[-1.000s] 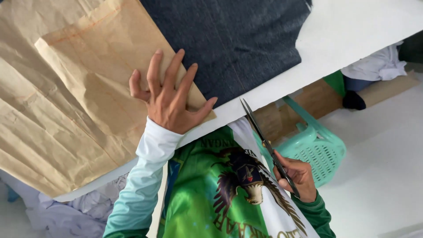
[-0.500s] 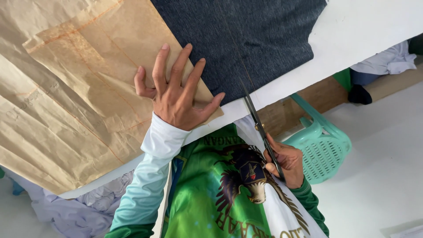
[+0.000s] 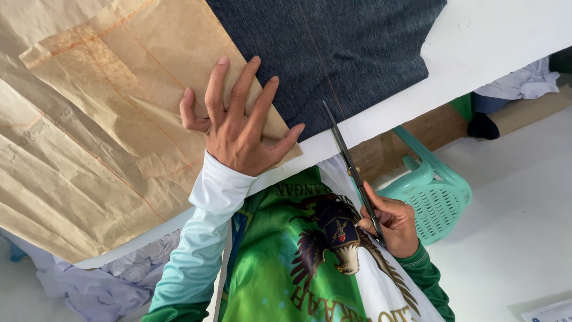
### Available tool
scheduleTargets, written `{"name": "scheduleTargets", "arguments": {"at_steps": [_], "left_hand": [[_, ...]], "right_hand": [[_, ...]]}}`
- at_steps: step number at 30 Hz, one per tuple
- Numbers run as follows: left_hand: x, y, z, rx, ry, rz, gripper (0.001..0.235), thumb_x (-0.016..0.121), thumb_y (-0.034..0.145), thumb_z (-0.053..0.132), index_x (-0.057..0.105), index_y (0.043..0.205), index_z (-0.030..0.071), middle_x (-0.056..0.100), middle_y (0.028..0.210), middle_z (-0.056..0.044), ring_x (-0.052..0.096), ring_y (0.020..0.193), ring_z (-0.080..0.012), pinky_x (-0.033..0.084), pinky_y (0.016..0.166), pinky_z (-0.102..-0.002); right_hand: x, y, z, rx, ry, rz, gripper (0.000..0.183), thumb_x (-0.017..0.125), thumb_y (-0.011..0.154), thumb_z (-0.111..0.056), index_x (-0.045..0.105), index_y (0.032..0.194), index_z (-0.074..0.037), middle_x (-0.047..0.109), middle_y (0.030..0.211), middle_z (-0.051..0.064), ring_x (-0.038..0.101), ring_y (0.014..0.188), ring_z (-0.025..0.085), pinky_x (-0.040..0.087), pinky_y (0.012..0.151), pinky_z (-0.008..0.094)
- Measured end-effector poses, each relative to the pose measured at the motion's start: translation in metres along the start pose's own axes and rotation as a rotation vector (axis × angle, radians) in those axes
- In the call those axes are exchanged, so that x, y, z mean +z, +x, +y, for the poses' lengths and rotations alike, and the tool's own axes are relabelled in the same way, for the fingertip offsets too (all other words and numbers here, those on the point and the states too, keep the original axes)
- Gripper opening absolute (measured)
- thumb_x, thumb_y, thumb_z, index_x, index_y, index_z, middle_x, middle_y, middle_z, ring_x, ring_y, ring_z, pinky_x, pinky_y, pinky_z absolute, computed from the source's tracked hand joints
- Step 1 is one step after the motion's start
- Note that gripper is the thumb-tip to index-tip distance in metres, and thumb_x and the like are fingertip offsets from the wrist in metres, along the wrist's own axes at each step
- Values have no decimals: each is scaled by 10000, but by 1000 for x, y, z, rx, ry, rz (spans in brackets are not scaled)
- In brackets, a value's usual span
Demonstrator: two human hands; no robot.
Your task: A person uses a paper pattern and scissors to cut out a specific shape from a piece of dark fabric on a work table.
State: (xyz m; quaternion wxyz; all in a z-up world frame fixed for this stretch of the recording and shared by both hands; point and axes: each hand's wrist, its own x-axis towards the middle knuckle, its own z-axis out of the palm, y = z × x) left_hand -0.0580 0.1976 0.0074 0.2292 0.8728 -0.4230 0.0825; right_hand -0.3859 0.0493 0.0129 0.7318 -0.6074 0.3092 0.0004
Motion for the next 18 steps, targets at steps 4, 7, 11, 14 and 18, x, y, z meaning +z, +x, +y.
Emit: {"name": "scheduleTargets", "arguments": {"at_steps": [4, 7, 11, 14, 18], "left_hand": [[-2, 1, 1, -5, 8, 5, 561, 581, 1020, 679, 765, 1204, 181, 693, 1382, -83, 463, 1402, -339, 63, 1158, -501], [-1, 1, 0, 1, 0, 9, 560, 578, 1022, 675, 765, 1205, 180, 696, 1378, -89, 461, 1403, -345, 60, 1162, -500], [-1, 1, 0, -4, 14, 12, 557, 582, 1010, 682, 768, 1198, 191, 692, 1377, -77, 473, 1388, -339, 75, 1153, -504], [-1, 1, -1, 0, -17, 17, 547, 605, 1006, 667, 754, 1202, 179, 689, 1381, -90, 472, 1389, -350, 78, 1150, -510], [-1, 1, -2, 4, -25, 17, 541, 623, 1007, 655, 750, 1206, 169, 692, 1376, -101, 470, 1384, -362, 88, 1141, -522]], "right_hand": [[0, -1, -3, 13, -3, 0, 741, 774, 842, -22, 441, 1504, 12, 455, 711, 48, 408, 628, 166, 366, 590, 285], [4, 5, -6, 4, 52, 29, 718, 783, 834, -49, 475, 1479, 25, 434, 686, 12, 398, 616, 169, 350, 577, 272], [7, 18, -2, -33, 90, 31, 709, 806, 838, -139, 509, 1469, -11, 508, 705, 27, 446, 622, 146, 362, 584, 243], [9, 24, 0, -38, 117, 36, 721, 804, 823, -90, 495, 1465, 26, 464, 733, 1, 445, 631, 174, 368, 566, 266], [9, 26, -6, -29, 88, 10, 726, 788, 837, -36, 466, 1483, 41, 438, 768, -5, 415, 641, 165, 352, 565, 275]]}}
